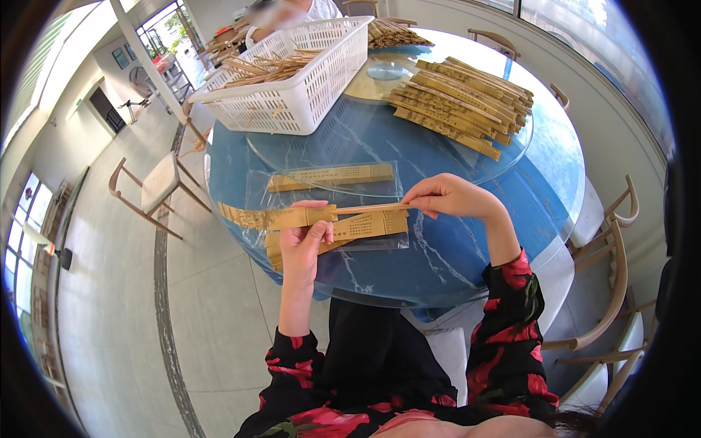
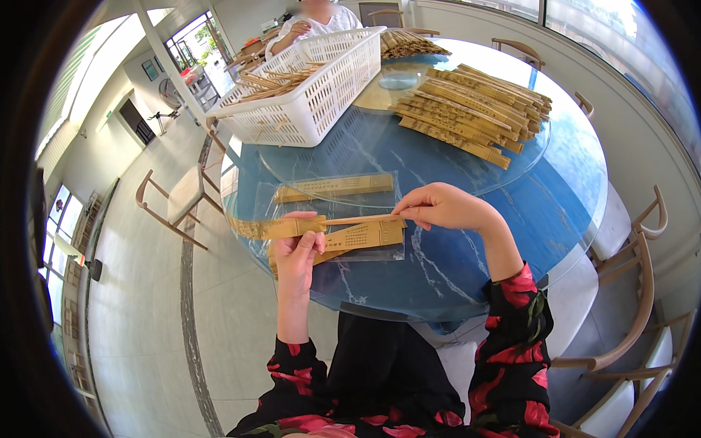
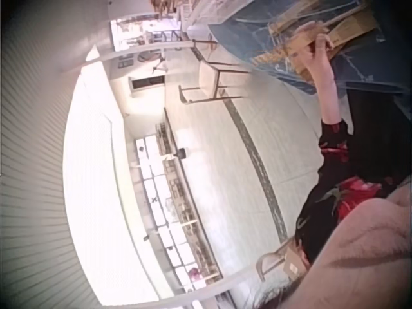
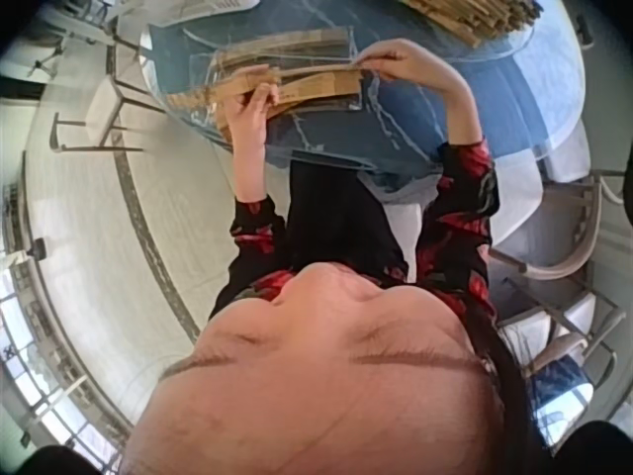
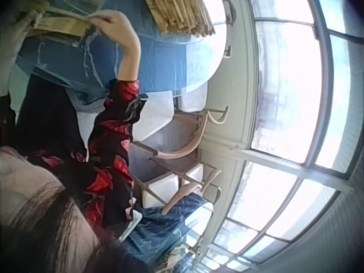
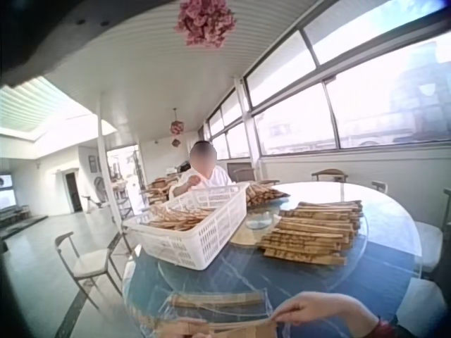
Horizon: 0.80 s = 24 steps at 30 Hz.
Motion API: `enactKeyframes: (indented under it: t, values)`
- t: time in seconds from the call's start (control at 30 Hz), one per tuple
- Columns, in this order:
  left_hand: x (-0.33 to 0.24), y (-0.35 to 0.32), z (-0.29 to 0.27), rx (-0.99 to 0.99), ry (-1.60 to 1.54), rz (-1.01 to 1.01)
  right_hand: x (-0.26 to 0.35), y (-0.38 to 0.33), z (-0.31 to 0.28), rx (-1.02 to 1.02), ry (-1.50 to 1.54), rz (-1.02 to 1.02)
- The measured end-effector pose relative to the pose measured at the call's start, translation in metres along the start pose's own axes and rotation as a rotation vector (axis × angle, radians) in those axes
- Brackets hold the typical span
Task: The person inserts thin wooden sticks into slots on flat bamboo strips at a round table, then places the assembled pieces into a white basket. The person repeats this process for multiple bamboo strips.
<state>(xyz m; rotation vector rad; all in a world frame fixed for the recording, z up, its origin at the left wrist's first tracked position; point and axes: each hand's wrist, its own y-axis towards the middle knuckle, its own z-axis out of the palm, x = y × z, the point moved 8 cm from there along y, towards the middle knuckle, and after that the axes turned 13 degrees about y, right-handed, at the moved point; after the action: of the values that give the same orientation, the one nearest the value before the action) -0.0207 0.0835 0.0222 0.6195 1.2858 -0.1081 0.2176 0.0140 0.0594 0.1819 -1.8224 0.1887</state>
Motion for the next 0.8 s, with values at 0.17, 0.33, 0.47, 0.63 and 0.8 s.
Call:
enactKeyframes:
  t: [0.17, 0.33, 0.47, 0.63, 0.8]
  values:
    - [0.002, 0.001, 0.0, -0.005, 0.011, -0.007, 0.004, 0.004, 0.02, 0.06, -0.068, 0.002]
    - [0.003, 0.002, -0.002, 0.065, -0.032, -0.043, 0.005, 0.011, 0.033, 0.051, -0.046, -0.045]
    - [0.006, -0.001, 0.011, 0.185, 0.004, -0.121, 0.007, 0.014, 0.04, 0.034, -0.082, -0.075]
    - [0.008, -0.005, 0.041, 0.264, 0.094, -0.174, 0.012, 0.014, 0.063, -0.112, 0.062, -0.188]
    - [0.008, -0.005, 0.039, 0.243, -0.027, -0.085, 0.014, 0.013, 0.068, -0.133, 0.076, -0.214]
